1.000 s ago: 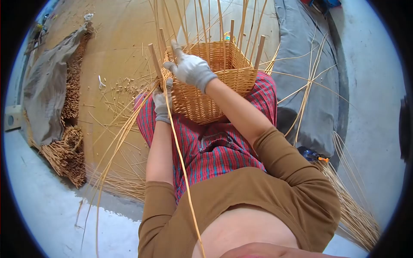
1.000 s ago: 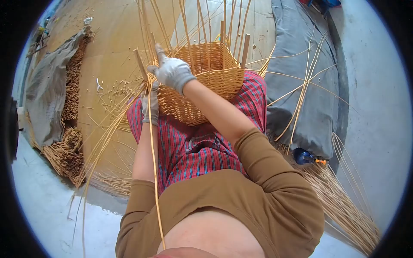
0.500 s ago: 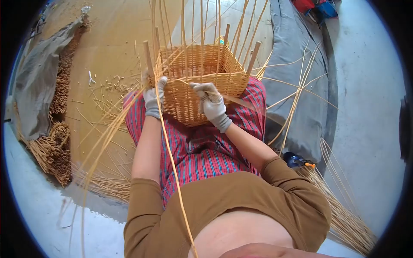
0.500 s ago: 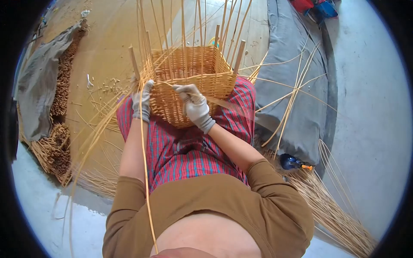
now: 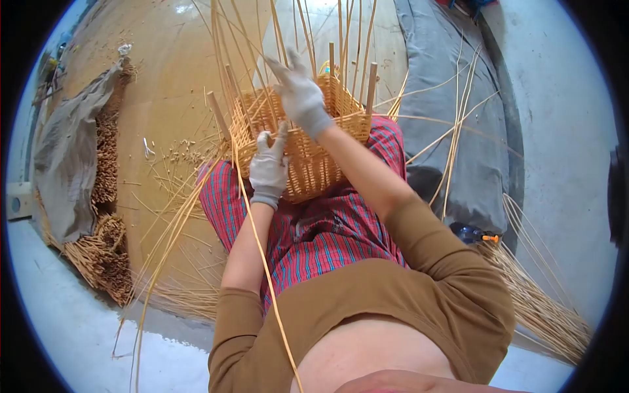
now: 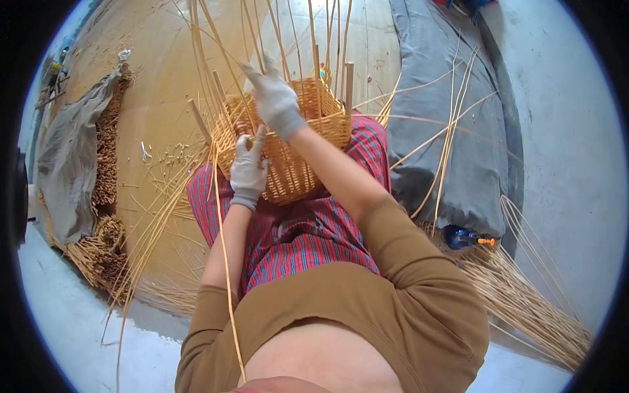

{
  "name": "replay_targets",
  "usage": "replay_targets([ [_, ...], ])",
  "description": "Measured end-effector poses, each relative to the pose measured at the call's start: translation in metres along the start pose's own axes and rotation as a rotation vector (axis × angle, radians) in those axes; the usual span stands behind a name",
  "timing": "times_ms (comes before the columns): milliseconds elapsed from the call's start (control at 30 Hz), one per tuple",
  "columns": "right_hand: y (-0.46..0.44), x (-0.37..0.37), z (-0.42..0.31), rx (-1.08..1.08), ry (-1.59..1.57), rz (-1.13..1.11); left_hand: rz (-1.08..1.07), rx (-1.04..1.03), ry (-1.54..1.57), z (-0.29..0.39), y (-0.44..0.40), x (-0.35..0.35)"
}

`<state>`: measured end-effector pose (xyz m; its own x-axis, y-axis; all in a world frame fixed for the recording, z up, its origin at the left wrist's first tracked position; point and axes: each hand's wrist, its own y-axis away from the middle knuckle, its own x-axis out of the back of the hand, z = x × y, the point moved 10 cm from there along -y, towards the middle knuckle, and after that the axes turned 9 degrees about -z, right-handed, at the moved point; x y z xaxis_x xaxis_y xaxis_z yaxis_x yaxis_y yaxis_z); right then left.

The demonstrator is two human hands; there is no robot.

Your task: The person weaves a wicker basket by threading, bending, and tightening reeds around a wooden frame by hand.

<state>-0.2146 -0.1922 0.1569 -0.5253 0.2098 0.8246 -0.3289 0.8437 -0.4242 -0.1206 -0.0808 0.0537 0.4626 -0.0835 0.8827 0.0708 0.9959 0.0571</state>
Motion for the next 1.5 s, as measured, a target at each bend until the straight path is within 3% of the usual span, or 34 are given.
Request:
replay_targets([
  [33,-0.006,-0.007,0.006,-0.015,-0.006,-0.010,0.019,0.000,-0.010,-0.001,0.001,0.000],
  [100,-0.012,0.006,0.043,-0.155,-0.610,0.223,0.041,-0.026,-0.055,-0.002,-0.002,-0.001],
  [167,0.051,0.030,0.083,-0.164,-0.876,0.235,0.046,0.001,-0.253,-0.001,-0.004,-0.006],
  [233,0.141,-0.001,0.147,-0.582,-1.025,0.245,0.022,0.008,-0.220,0.000,-0.009,-0.012],
  [300,0.183,-0.018,0.157,-0.718,-1.387,0.234,0.339,-0.163,-0.248,0.033,0.000,0.020],
  [333,0.181,-0.014,0.161,-0.725,-1.382,0.236,0.293,-0.217,-0.225,0.049,-0.001,0.025],
  [400,0.155,0.017,0.151,-0.819,-1.041,0.171,0.175,-0.252,-0.149,0.081,-0.017,0.005],
  [467,0.081,0.061,0.099,-0.026,-0.356,0.258,0.063,-0.295,-0.082,0.105,-0.021,-0.014],
  [533,0.037,0.046,0.099,0.022,-0.216,0.155,-0.092,-0.011,-0.126,0.091,-0.026,-0.042],
  [567,0.048,0.053,0.104,0.008,-0.216,0.149,-0.107,-0.012,-0.125,0.089,-0.024,-0.047],
  [633,0.079,0.080,0.149,-0.119,-1.045,0.187,-0.069,-0.078,-0.247,0.091,-0.035,-0.047],
  [700,0.177,0.064,0.236,-0.653,-0.745,0.208,-0.060,-0.093,-0.294,0.098,-0.041,-0.044],
  [767,0.236,0.083,0.217,-0.954,-0.792,0.420,-0.283,0.060,-0.194,0.097,-0.045,-0.050],
  [800,0.233,0.085,0.198,-0.975,-0.784,0.422,-0.257,0.050,-0.180,0.098,-0.043,-0.049],
  [833,0.210,0.079,0.160,-0.835,-0.896,0.386,-0.281,0.050,-0.197,0.092,-0.032,-0.057],
  [867,0.187,0.065,0.123,-0.681,-1.024,0.350,-0.083,-0.118,0.103,0.094,-0.021,-0.044],
  [900,0.164,0.035,0.089,-0.598,-1.168,0.171,0.134,-0.284,0.388,0.086,-0.009,-0.019],
  [933,0.143,0.008,0.050,-0.492,-1.302,-0.005,0.143,-0.195,0.463,0.060,0.006,-0.018],
  [967,0.125,-0.008,0.016,-0.518,-1.177,-0.172,0.274,-0.212,0.438,0.044,0.024,0.005],
  [1000,0.100,-0.012,-0.009,-0.392,-1.022,-0.159,0.285,-0.134,0.346,0.011,0.037,0.007],
  [1033,0.079,-0.032,-0.022,-0.402,-0.908,-0.228,0.297,-0.057,0.261,-0.021,0.049,0.010],
  [1067,0.058,-0.068,-0.025,-0.471,-0.951,-0.348,0.277,0.100,0.184,-0.043,0.057,0.024],
  [1100,0.032,-0.101,-0.027,-0.467,-0.967,-0.332,0.259,0.256,0.108,-0.063,0.064,0.037],
  [1167,0.025,-0.147,-0.004,-0.909,-0.730,-0.329,0.362,0.186,0.026,-0.070,0.063,0.061],
  [1233,0.034,-0.144,-0.001,-1.018,-0.758,-0.263,0.159,0.193,0.100,-0.081,0.051,0.055],
  [1300,0.043,-0.136,-0.003,-1.127,-0.775,-0.189,0.150,0.162,0.091,-0.089,0.046,0.055],
  [1367,0.044,-0.126,-0.004,-1.040,-0.692,-0.090,-0.007,0.286,0.060,-0.108,0.043,0.037],
  [1400,0.028,-0.130,-0.015,-0.766,-1.017,0.001,0.014,0.295,0.111,-0.118,0.038,0.032],
  [1433,0.033,-0.137,-0.013,-0.780,-1.023,0.006,0.001,0.292,0.103,-0.127,0.037,0.029],
  [1500,0.020,-0.133,-0.040,-0.559,-1.445,-0.059,-0.077,0.232,0.074,-0.127,0.036,0.023],
])
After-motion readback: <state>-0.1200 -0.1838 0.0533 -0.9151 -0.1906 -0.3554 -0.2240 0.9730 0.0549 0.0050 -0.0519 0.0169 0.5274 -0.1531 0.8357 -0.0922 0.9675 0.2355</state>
